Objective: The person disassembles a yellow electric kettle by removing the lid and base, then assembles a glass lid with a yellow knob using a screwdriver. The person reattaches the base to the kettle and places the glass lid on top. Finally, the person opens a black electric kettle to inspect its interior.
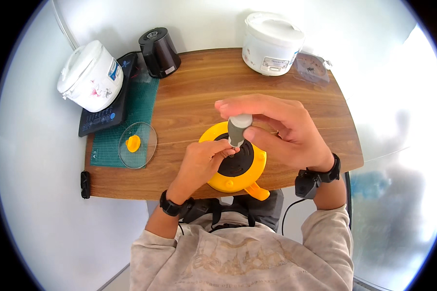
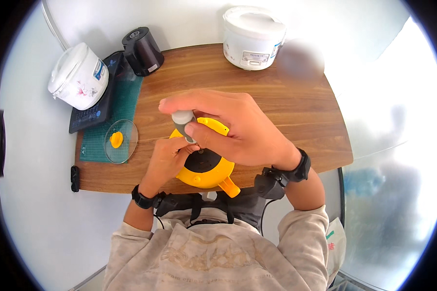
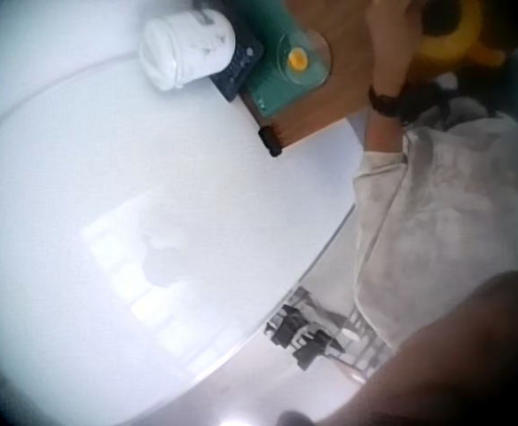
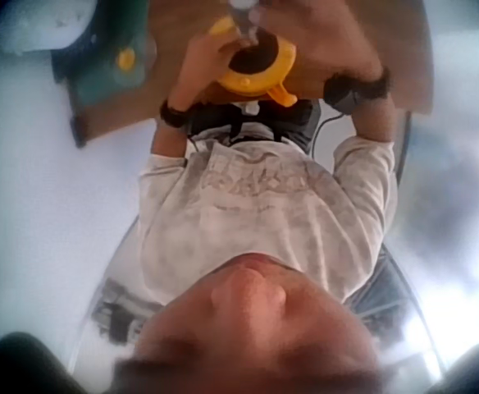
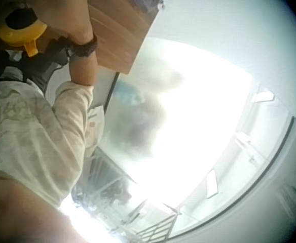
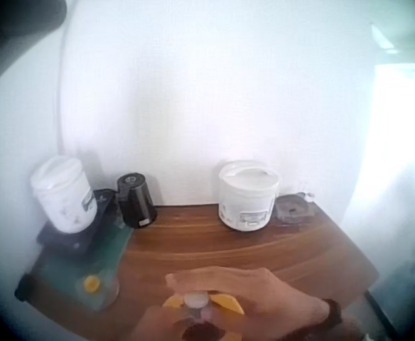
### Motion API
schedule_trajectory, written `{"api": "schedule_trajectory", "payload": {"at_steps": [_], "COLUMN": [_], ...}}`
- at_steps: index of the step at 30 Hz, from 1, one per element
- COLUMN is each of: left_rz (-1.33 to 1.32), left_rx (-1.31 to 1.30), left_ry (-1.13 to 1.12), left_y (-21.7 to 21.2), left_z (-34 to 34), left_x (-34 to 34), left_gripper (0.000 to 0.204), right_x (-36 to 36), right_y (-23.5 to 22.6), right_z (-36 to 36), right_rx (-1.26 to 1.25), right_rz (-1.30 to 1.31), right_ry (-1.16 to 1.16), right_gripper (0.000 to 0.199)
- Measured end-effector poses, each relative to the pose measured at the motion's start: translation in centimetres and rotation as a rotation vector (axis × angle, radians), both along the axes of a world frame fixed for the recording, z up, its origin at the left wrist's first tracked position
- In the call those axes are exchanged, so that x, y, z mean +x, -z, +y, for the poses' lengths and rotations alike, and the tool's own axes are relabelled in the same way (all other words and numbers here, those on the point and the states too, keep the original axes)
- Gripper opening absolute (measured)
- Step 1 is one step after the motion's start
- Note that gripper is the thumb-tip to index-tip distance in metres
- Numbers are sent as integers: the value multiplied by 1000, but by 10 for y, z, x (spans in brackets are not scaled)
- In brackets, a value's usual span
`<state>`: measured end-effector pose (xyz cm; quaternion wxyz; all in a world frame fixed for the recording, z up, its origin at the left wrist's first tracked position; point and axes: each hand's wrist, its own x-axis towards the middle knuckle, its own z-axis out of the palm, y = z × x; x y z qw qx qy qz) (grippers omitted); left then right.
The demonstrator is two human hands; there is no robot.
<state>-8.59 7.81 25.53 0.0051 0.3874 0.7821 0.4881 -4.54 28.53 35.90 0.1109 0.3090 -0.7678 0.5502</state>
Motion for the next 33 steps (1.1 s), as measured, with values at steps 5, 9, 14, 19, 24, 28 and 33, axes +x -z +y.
{"api": "schedule_trajectory", "payload": {"at_steps": [5,9,14,19,24,28,33], "left_rz": [64,67,98,154,89,-35,126], "left_rx": [-124,-119,-149,-164,-100,-56,-135], "left_ry": [-20,-26,-17,-23,32,43,8], "left_y": [5,9,8,16,22,19,9], "left_z": [-3,-3,-6,-7,-9,-7,-5], "left_x": [2,2,1,1,-2,-1,1], "left_gripper": [7,8,8,8,12,15,17], "right_x": [2,3,-2,-2,5,6,-1], "right_y": [2,1,14,9,3,0,4], "right_z": [2,-6,-13,-4,-13,-15,-3], "right_rx": [186,152,-95,12,70,112,46], "right_rz": [241,153,103,125,163,171,160], "right_ry": [129,172,-18,-20,116,52,-87], "right_gripper": [43,43,39,36,34,40,45]}}
